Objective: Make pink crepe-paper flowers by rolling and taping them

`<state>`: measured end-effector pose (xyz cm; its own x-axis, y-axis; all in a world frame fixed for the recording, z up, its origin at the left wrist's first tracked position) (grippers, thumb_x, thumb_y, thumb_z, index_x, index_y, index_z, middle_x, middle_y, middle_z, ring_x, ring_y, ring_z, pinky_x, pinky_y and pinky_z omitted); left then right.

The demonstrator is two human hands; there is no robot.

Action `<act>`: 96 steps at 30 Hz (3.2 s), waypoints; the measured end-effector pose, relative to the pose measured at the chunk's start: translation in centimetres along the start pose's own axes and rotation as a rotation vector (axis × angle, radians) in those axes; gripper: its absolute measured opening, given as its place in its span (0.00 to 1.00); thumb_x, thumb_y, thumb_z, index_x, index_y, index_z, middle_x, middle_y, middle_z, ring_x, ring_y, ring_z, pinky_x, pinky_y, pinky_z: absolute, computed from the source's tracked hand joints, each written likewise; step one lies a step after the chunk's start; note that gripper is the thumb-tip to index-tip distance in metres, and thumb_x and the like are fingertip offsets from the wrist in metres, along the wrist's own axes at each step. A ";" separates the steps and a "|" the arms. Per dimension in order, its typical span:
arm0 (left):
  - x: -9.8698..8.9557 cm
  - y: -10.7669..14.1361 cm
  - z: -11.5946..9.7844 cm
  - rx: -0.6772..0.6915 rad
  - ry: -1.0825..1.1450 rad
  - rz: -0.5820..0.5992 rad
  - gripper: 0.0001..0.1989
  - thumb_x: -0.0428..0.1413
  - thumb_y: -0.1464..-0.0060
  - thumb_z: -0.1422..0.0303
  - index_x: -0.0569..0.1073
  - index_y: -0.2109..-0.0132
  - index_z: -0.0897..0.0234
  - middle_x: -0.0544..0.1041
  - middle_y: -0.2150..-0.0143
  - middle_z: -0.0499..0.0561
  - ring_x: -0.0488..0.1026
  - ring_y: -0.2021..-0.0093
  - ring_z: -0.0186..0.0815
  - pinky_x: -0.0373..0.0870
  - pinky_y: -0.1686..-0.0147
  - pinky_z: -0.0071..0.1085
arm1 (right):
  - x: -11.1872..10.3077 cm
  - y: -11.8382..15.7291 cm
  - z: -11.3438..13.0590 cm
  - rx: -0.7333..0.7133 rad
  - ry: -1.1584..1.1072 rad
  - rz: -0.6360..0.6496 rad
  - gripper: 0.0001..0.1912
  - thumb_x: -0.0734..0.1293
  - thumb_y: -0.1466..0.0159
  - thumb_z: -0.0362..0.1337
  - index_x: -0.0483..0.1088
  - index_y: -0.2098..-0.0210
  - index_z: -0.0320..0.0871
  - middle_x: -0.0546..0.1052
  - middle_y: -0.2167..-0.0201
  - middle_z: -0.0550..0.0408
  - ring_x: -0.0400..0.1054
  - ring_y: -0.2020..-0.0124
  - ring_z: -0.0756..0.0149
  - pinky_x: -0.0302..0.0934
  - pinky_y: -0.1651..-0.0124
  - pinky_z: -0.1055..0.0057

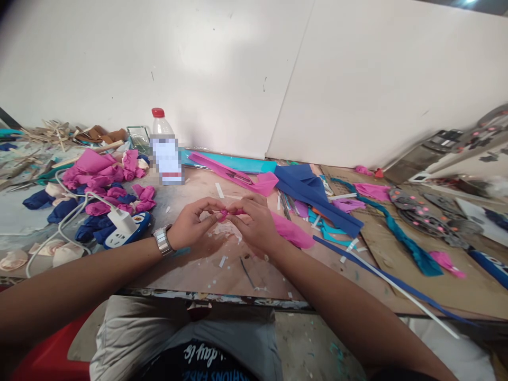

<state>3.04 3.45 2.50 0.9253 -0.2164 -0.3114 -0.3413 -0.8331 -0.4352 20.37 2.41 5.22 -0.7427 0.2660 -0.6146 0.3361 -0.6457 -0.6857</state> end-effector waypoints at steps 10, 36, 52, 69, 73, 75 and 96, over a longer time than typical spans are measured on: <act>-0.2 0.0 -0.2 0.047 -0.071 -0.018 0.09 0.61 0.38 0.62 0.79 0.54 0.61 0.82 0.56 0.51 0.78 0.55 0.38 0.72 0.53 0.35 | 0.0 -0.1 0.0 0.007 -0.001 0.022 0.07 0.74 0.35 0.44 0.78 0.63 0.48 0.81 0.68 0.55 0.72 0.60 0.59 0.66 0.54 0.62; -0.1 0.1 -0.2 0.091 -0.108 -0.016 0.07 0.59 0.36 0.65 0.79 0.54 0.60 0.82 0.55 0.52 0.75 0.55 0.39 0.71 0.52 0.38 | 0.4 0.4 -0.4 0.049 -0.012 0.022 0.07 0.74 0.35 0.44 0.77 0.64 0.48 0.80 0.67 0.54 0.71 0.58 0.58 0.66 0.53 0.60; -0.1 -0.1 0.1 0.056 -0.025 -0.014 0.10 0.56 0.34 0.64 0.76 0.49 0.61 0.81 0.50 0.54 0.77 0.51 0.38 0.72 0.51 0.35 | 0.4 0.0 -0.3 0.009 -0.025 0.056 0.06 0.72 0.33 0.43 0.78 0.63 0.48 0.83 0.66 0.55 0.73 0.59 0.58 0.62 0.50 0.59; 0.1 0.3 -1.0 0.107 -0.114 0.033 0.13 0.56 0.34 0.62 0.76 0.47 0.61 0.82 0.49 0.55 0.78 0.48 0.40 0.74 0.45 0.38 | 0.4 -0.2 0.0 -0.004 -0.023 0.072 0.10 0.72 0.33 0.46 0.77 0.66 0.47 0.82 0.68 0.55 0.73 0.62 0.60 0.60 0.52 0.60; 0.0 0.3 -1.1 0.106 -0.132 0.027 0.10 0.55 0.34 0.63 0.76 0.50 0.61 0.82 0.52 0.53 0.79 0.51 0.39 0.75 0.49 0.36 | 0.3 -0.2 -0.1 0.013 -0.014 0.065 0.11 0.72 0.33 0.47 0.77 0.66 0.48 0.82 0.68 0.55 0.73 0.62 0.60 0.61 0.52 0.60; 0.0 0.4 -1.2 0.111 -0.141 0.035 0.10 0.56 0.34 0.63 0.76 0.49 0.60 0.82 0.51 0.53 0.79 0.50 0.40 0.74 0.48 0.37 | 0.3 -0.2 -0.2 0.027 -0.014 0.064 0.12 0.72 0.34 0.49 0.77 0.66 0.48 0.82 0.67 0.55 0.73 0.61 0.59 0.61 0.51 0.59; -0.1 0.3 -1.5 0.149 -0.145 -0.008 0.08 0.57 0.36 0.68 0.77 0.52 0.60 0.82 0.52 0.53 0.77 0.52 0.40 0.72 0.54 0.37 | 0.5 -0.1 -0.5 0.049 -0.013 0.082 0.16 0.72 0.35 0.54 0.76 0.67 0.47 0.81 0.68 0.54 0.73 0.61 0.59 0.60 0.52 0.59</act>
<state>3.14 2.49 3.62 0.8984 -0.1256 -0.4208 -0.3646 -0.7475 -0.5553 20.21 2.93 4.77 -0.7213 0.2018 -0.6625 0.3675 -0.6992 -0.6132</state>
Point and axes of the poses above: each hand's wrist, its own y-axis away from the middle knuckle, its own x-axis out of the palm, z = x × y, the point moved 6 cm from there along -y, towards the middle knuckle
